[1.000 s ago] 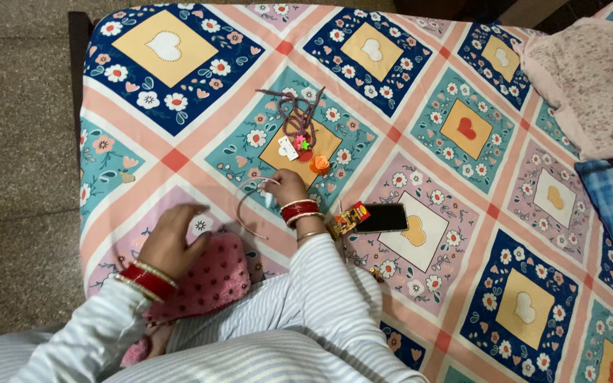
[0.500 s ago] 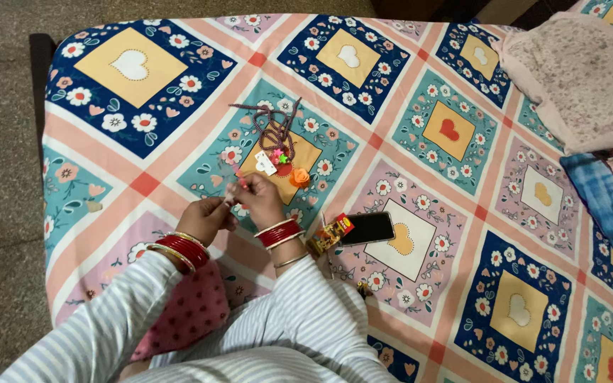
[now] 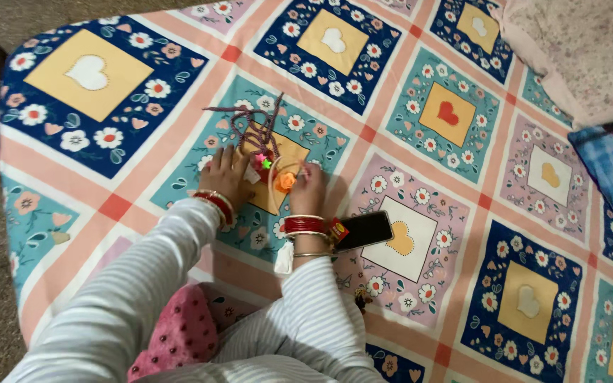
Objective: The person retrieves a pink pouch from a shelf and sits on a bed. They open the pouch and remove several spools of thread, placing them on the bed. They then pick up a small beaded item and examine it before setting it down.
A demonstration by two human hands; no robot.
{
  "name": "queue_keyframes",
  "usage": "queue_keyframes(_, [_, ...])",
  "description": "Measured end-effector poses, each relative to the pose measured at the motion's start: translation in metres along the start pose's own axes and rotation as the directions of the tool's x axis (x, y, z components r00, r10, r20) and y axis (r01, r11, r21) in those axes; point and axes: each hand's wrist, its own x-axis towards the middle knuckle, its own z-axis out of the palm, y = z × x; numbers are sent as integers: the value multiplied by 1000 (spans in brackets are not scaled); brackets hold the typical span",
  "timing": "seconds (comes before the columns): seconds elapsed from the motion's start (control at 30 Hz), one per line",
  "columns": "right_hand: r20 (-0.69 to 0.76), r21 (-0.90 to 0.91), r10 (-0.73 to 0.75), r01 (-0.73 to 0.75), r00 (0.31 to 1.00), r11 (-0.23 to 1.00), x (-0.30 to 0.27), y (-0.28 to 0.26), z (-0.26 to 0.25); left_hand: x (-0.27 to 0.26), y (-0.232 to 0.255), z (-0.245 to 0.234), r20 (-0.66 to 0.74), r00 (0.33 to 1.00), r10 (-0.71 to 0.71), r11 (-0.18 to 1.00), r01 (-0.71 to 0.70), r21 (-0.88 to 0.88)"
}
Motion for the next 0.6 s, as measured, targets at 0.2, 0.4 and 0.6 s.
queue_keyframes(0.2, [12,-273,79,-73,997,959,-4,0,6,55,21,12,38,998,40,997,-43,61])
queue_keyframes(0.4, [263,-304,407,-325,875,895,-4,-11,4,54,5,42,-42,980,195,976,-189,113])
queue_keyframes(0.6, [309,-59,396,-398,865,916,-4,-44,12,-8,-28,61,-239,970,48,892,-149,-426])
